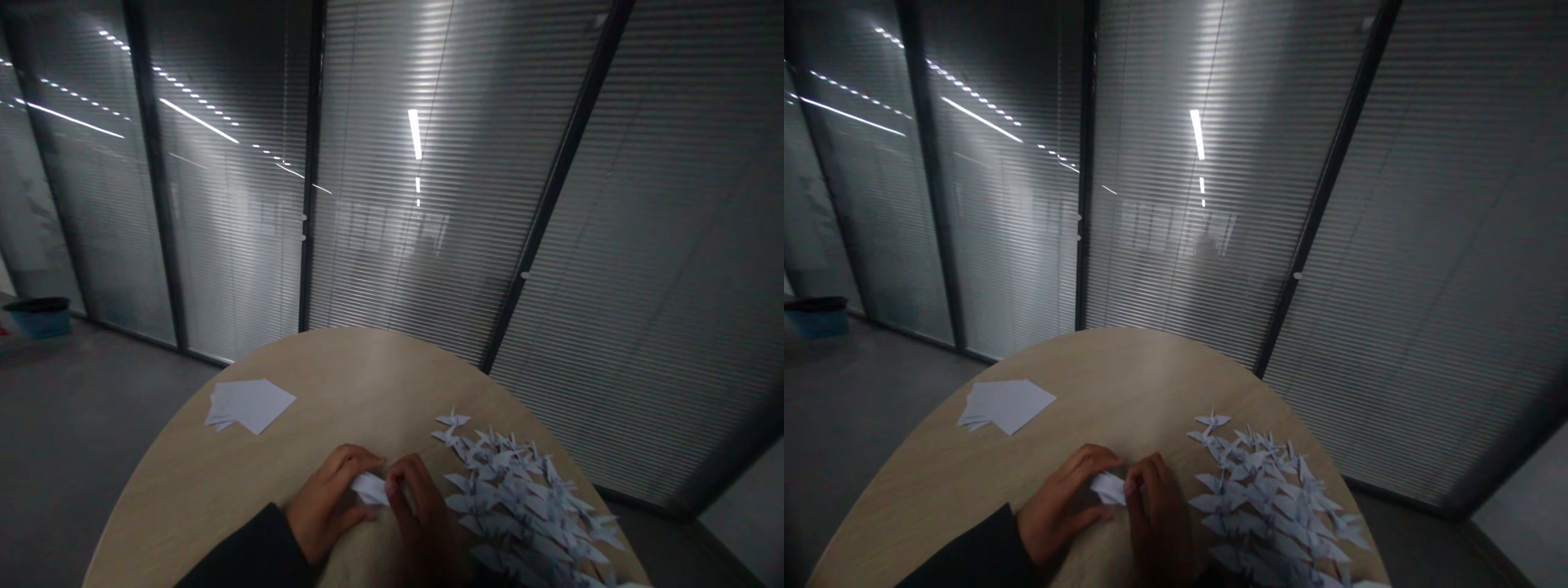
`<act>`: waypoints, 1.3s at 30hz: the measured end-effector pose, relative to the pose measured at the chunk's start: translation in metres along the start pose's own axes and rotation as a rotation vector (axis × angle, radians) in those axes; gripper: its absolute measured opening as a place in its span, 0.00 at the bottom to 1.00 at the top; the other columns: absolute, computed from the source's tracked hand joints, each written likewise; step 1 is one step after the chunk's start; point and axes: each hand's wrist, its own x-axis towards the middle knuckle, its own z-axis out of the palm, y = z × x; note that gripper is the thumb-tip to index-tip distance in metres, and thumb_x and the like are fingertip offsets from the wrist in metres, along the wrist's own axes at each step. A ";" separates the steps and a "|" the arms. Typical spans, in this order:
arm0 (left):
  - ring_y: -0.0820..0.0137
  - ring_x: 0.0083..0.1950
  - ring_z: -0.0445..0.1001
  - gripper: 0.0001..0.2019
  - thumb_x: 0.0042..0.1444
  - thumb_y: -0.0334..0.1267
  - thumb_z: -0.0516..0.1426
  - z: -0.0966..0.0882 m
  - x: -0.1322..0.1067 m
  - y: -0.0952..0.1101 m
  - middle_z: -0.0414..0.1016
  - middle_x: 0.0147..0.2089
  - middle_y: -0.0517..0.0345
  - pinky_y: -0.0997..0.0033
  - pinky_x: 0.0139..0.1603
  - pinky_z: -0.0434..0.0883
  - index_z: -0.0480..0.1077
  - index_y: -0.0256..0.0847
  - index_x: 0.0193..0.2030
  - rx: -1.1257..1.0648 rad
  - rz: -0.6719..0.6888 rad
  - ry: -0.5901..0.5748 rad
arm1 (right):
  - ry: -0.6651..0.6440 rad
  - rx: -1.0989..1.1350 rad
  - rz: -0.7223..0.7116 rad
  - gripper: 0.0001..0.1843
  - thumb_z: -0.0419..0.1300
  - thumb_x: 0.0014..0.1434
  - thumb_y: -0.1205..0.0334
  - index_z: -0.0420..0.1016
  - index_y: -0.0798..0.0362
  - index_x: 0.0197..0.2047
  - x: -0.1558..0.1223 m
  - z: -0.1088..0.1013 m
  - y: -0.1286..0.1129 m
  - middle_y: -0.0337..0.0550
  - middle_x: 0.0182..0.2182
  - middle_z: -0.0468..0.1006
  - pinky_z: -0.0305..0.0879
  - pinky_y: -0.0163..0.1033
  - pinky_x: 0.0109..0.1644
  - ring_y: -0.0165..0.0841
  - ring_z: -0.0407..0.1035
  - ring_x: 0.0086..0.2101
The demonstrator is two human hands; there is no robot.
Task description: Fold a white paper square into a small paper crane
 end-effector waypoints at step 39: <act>0.66 0.33 0.73 0.17 0.49 0.48 0.60 -0.007 0.010 0.019 0.75 0.32 0.51 0.71 0.33 0.68 0.78 0.35 0.37 -0.169 -0.367 0.071 | -0.052 0.233 0.247 0.13 0.55 0.58 0.52 0.73 0.49 0.41 -0.004 0.008 0.003 0.40 0.33 0.81 0.71 0.34 0.35 0.34 0.76 0.32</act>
